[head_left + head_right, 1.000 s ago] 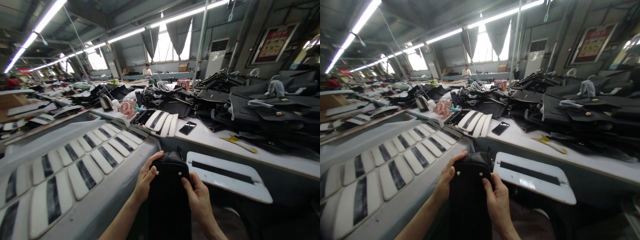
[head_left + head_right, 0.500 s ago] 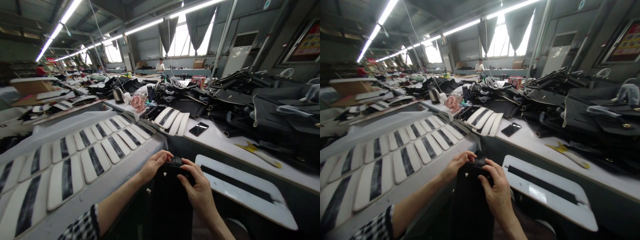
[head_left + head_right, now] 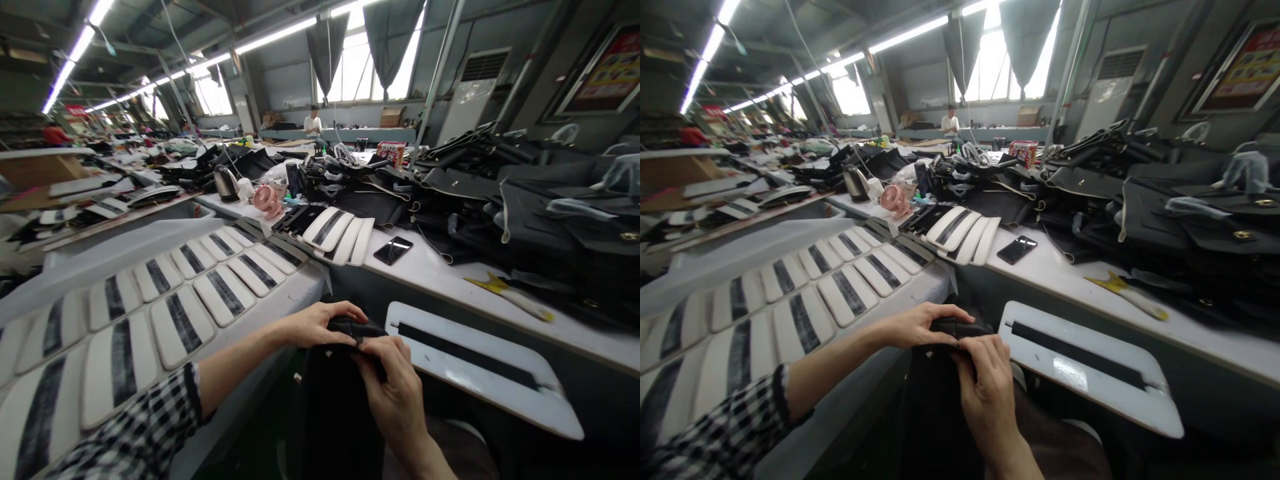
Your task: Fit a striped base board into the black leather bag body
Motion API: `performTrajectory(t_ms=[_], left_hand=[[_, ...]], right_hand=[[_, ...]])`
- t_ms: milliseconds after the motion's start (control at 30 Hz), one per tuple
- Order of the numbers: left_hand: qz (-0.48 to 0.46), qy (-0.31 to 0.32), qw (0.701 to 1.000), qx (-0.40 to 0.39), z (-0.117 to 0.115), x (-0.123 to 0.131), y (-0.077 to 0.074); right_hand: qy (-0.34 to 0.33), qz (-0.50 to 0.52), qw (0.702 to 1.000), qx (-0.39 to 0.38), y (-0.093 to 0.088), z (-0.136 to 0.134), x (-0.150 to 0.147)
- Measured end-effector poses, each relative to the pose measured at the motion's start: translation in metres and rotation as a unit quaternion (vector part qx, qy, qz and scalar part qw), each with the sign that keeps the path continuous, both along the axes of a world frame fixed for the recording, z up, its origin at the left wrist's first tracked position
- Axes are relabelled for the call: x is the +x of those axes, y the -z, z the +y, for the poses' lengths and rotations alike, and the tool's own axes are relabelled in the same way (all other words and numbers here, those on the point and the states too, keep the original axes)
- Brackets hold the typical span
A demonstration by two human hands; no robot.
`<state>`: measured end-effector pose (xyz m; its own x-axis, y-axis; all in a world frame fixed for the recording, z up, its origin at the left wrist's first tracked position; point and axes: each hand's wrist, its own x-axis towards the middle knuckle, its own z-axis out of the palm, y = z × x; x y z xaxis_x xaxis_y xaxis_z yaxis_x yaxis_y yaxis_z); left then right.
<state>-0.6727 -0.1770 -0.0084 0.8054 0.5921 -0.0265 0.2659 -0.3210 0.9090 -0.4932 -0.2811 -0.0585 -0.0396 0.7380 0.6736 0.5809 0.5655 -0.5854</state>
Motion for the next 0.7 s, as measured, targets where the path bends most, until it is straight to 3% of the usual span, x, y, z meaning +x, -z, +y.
performTrajectory(t_ms=[100,200,300,433,600,700], left_hand=[[0.025,0.016,0.999,0.036,-0.001,-0.001,-0.006],[0.045,0.017,0.999,0.024,0.000,-0.001,-0.010],[0.064,-0.014,0.998,0.021,-0.003,0.002,-0.009],[0.070,-0.066,0.990,0.099,-0.012,0.008,-0.003],[0.063,-0.025,0.987,0.149,-0.021,0.007,0.002],[0.057,-0.016,0.983,0.173,-0.025,0.005,0.004]], right_hand=[[-0.015,0.010,0.999,-0.032,-0.002,-0.001,0.002],[-0.027,0.032,0.999,-0.024,-0.003,-0.005,0.002],[-0.050,0.027,0.998,-0.005,-0.004,-0.009,0.001],[-0.096,-0.001,0.995,0.033,-0.005,-0.010,0.002],[-0.112,-0.042,0.992,0.050,-0.014,-0.026,0.005],[-0.109,-0.099,0.983,0.110,-0.010,-0.050,-0.001]])
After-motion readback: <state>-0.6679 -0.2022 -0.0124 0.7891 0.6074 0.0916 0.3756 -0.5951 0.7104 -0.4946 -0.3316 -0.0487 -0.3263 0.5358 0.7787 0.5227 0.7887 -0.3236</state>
